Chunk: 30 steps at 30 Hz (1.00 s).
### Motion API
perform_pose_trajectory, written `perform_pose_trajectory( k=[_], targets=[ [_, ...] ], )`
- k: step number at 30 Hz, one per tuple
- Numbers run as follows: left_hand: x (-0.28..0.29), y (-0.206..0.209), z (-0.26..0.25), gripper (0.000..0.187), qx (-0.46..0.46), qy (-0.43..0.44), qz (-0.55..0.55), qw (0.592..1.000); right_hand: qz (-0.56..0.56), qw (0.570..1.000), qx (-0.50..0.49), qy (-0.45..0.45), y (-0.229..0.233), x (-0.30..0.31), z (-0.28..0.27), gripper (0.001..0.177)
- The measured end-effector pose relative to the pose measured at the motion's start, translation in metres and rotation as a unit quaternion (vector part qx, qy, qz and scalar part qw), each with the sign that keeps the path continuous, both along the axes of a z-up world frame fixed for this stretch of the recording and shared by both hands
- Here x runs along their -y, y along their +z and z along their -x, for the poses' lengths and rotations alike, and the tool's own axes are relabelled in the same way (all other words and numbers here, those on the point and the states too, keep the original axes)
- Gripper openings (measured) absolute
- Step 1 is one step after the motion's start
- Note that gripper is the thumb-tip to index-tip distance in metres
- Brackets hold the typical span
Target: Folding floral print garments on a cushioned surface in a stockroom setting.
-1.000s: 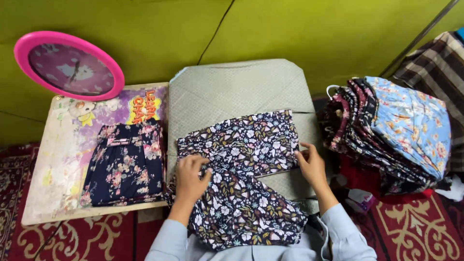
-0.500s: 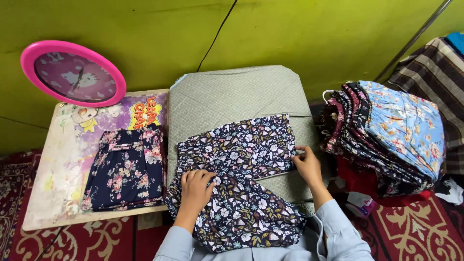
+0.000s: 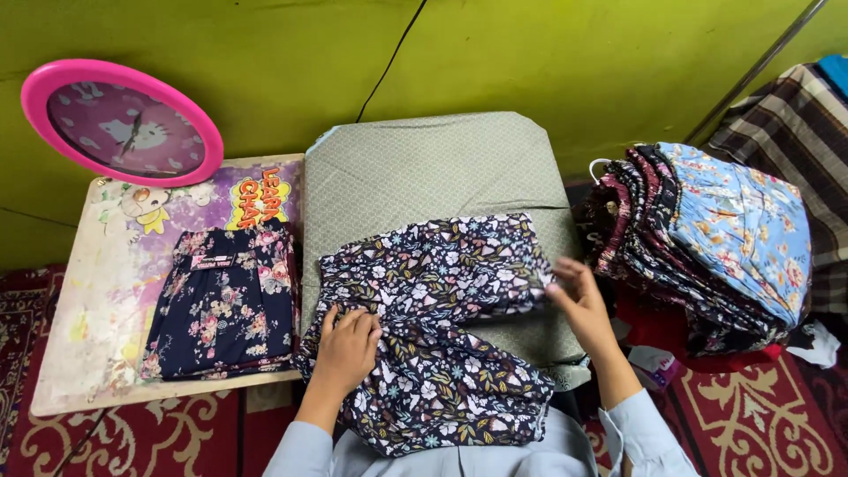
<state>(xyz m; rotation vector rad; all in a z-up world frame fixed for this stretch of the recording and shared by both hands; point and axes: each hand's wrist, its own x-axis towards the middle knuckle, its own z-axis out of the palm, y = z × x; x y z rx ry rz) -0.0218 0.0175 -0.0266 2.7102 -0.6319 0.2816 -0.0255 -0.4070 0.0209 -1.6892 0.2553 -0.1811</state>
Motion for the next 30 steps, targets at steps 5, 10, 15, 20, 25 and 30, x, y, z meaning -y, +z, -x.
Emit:
perform_pose_trajectory(
  k=[5,10,15,20,25,30],
  targets=[
    [-0.001,0.004,0.003,0.024,-0.022,-0.009,0.001,1.0,-0.029,0.998,-0.032,0.054,-0.048,0.01,0.004,0.08],
    [-0.001,0.017,0.001,0.024,-0.028,-0.013,-0.003,1.0,0.0,1.0,-0.001,0.026,-0.043,0.023,0.003,0.055],
    [0.002,0.049,0.007,0.016,-0.145,-0.012,-0.027,0.989,0.277,0.946,-0.11,0.127,-0.014,0.017,0.019,0.012],
    [0.004,0.058,-0.001,0.026,-0.2,0.016,-0.056,0.978,0.6,0.764,-0.192,0.141,-0.032,0.024,0.019,0.017],
    [0.047,0.055,-0.041,0.026,-0.014,-0.01,-0.001,1.0,0.666,0.741,0.009,0.082,-0.012,-0.063,-0.04,0.028],
    [0.079,0.046,-0.07,0.107,-0.183,0.007,-0.134,0.974,0.563,0.76,0.02,0.324,-0.027,-0.186,-0.054,0.066]
  ],
)
